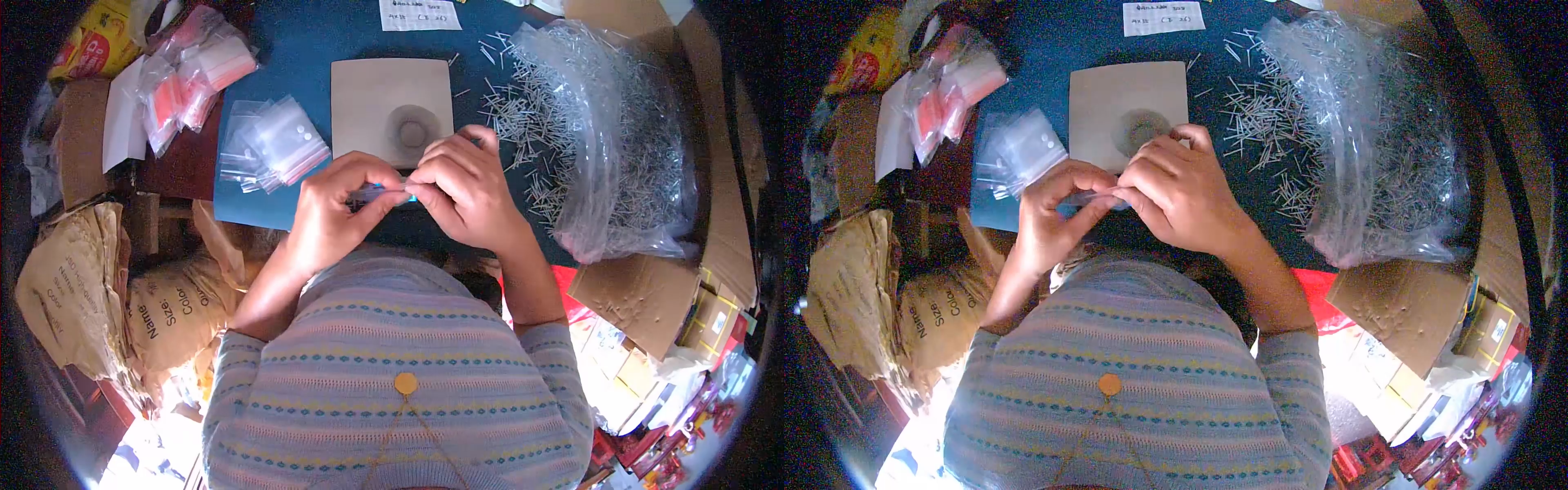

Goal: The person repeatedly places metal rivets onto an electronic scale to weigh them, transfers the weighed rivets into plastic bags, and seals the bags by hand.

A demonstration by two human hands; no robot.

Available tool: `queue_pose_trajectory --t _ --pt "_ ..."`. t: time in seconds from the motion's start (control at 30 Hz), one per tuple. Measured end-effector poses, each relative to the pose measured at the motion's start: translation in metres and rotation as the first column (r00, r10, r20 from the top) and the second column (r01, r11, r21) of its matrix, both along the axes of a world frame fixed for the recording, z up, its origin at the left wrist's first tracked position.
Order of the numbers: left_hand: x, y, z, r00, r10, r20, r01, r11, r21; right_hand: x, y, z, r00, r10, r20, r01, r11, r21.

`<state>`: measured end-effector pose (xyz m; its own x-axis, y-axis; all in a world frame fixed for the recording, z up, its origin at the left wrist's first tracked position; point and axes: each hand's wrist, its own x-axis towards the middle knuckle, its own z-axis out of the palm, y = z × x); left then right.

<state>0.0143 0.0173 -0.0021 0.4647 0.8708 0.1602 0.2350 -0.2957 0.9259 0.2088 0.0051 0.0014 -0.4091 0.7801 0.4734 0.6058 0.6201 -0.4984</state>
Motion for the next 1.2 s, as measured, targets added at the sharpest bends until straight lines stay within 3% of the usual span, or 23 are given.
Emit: queue_pose_trajectory --t 0.23,0.33,0.47,0.53,0.63,0.67,0.73,0.8,0.83,0.87,0.93,0.97,1.07,1.2 --pt "0.0 -0.004 0.003 0.996 -0.056 0.071 0.065 0.99 -0.129 -0.006 -0.005 -0.002 0.999 0.021 0.038 -0.025 0.993 0.117" --pt "-0.011 0.0 -0.005 0.94 -0.073 0.332 0.139 0.974 -0.181 -0.002 -0.009 0.002 1.0 0.01 0.003 -0.011 0.988 0.155" --pt "-0.02 0.001 -0.006 0.924 0.005 0.383 0.123 0.943 -0.308 0.003 -0.007 -0.001 0.995 0.054 -0.082 -0.045 0.993 0.113" --pt "-0.028 0.001 -0.006 0.938 -0.011 0.347 0.139 0.927 -0.348 0.005 -0.006 -0.005 0.991 0.079 -0.109 -0.077 0.997 0.015" --pt "-0.056 0.003 -0.003 0.978 -0.081 0.193 0.148 0.918 -0.367 0.028 0.0 -0.021 0.959 -0.003 -0.284 -0.098 0.935 -0.342" --pt "-0.07 0.002 -0.003 0.991 -0.086 0.107 0.122 0.909 -0.398 0.042 0.005 -0.02 0.963 -0.115 -0.242 0.0 0.902 -0.431" --pt "-0.1 0.001 -0.003 0.987 -0.099 -0.129 0.045 0.929 -0.368 0.085 0.017 -0.037 0.948 -0.298 0.111 0.317 0.913 -0.256" --pt "-0.128 -0.001 -0.002 0.971 -0.079 -0.226 -0.082 0.778 -0.623 0.118 0.019 -0.044 0.754 -0.463 0.465 0.598 0.777 -0.196" --pt "-0.14 -0.002 -0.005 0.884 -0.174 -0.434 -0.057 0.881 -0.469 0.126 0.02 -0.052 0.729 -0.494 0.473 0.639 0.739 -0.214" --pt "-0.147 -0.002 -0.011 0.839 -0.191 -0.509 -0.049 0.906 -0.421 0.128 0.022 -0.055 0.702 -0.524 0.482 0.679 0.697 -0.232" --pt "-0.155 -0.004 -0.025 0.732 -0.21 -0.648 -0.016 0.946 -0.325 0.131 0.031 -0.073 0.745 -0.454 0.489 0.585 0.796 -0.152" --pt "-0.152 -0.005 -0.029 0.765 -0.168 -0.622 -0.056 0.944 -0.324 0.13 0.034 -0.076 0.762 -0.418 0.495 0.532 0.84 -0.111" --pt "-0.131 -0.003 -0.034 0.842 -0.039 -0.538 -0.162 0.933 -0.322 0.131 0.037 -0.074 0.809 -0.381 0.447 0.511 0.832 -0.217" --pt "-0.11 0.001 -0.035 0.893 0.078 -0.444 -0.213 0.941 -0.263 0.127 0.032 -0.077 0.896 -0.363 0.257 0.432 0.849 -0.306"
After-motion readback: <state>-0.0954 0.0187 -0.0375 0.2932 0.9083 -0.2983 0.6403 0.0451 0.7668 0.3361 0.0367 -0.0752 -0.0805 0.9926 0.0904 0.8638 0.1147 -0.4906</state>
